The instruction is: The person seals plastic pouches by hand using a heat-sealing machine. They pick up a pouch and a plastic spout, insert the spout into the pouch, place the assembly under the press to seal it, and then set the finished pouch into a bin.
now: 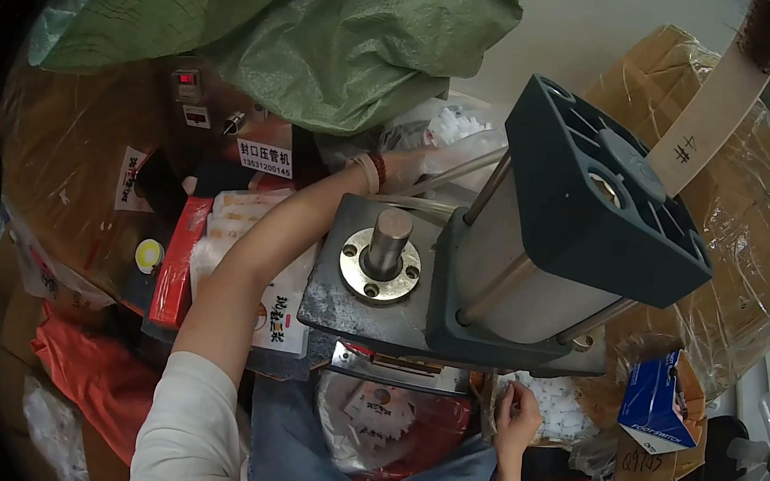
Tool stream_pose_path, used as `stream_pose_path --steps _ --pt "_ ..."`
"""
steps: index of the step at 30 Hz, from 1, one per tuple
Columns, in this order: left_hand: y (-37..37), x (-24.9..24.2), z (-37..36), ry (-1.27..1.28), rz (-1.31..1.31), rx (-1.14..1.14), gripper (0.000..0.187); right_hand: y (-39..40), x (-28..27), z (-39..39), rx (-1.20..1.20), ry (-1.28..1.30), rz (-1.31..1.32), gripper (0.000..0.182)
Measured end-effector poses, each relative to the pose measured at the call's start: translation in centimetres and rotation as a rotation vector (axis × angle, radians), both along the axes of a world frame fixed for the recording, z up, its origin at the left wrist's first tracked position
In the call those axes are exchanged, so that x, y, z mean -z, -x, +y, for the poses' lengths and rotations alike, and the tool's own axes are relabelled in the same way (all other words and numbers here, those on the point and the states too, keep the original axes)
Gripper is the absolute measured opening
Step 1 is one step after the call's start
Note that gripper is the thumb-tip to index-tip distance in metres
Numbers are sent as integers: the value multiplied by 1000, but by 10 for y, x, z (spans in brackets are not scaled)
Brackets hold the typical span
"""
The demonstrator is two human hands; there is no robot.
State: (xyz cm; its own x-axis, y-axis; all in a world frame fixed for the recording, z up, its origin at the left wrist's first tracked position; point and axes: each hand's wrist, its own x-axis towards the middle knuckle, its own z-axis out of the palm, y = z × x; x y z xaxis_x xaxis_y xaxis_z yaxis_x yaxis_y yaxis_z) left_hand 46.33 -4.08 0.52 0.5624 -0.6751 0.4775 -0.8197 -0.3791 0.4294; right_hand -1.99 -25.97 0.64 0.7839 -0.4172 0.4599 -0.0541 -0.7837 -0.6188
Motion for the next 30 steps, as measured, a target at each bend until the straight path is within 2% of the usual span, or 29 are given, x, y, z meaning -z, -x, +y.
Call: stream_pose_path --steps 1,2,4,5,7,8,10,14,15,17,18,20,21,23,24,29,30 --pt "97 -92 7 137 338 177 35 1 1 -1 -3 6 3 12" --pt "87 -102 -3 141 334 182 35 2 0 -2 2 10 -1 12" --pt "56 -124 -15 -209 534 -45 42 1 1 -1 -3 45 -13 12" --pt "52 -118 -12 -208 533 -43 42 1 0 1 -1 47 -14 12" --pt "38 -97 -5 -98 134 -180 45 -1 -3 4 -4 82 -40 11" --pt "20 -73 -15 -91 133 -178 45 0 -3 2 -2 89 -41 11" --pt "-19 -23 -38 278 471 -228 49 0 0 0 -2 52 -5 11" --pt "9 -60 -24 117 387 -150 49 0 0 0 6 54 -7 10" --pt "4 -53 -26 117 392 -147 49 -1 0 0 3 55 -5 10" --pt "-25 -25 -38 297 215 -188 47 0 2 -1 0 56 -1 10" --pt "-45 -15 -46 296 218 -187 47 -1 3 -2 1 54 1 10" --pt "-79 -2 -65 -216 -129 -143 47 0 6 -5 3 51 4 10" --pt "-80 0 -70 -219 -126 -141 47 0 8 -6 -3 52 -1 10" --pt "-80 6 -78 180 186 -372 42 1 7 -6 -9 52 -3 10" --pt "-63 -7 -73 178 186 -371 42 0 7 -5 -8 54 -9 11" --pt "24 -75 -19 -164 -112 -392 26 1 6 -5 -6 28 -4 11" --pt "4 -60 -28 -163 -110 -395 26 1 7 -7 -10 44 -3 12"
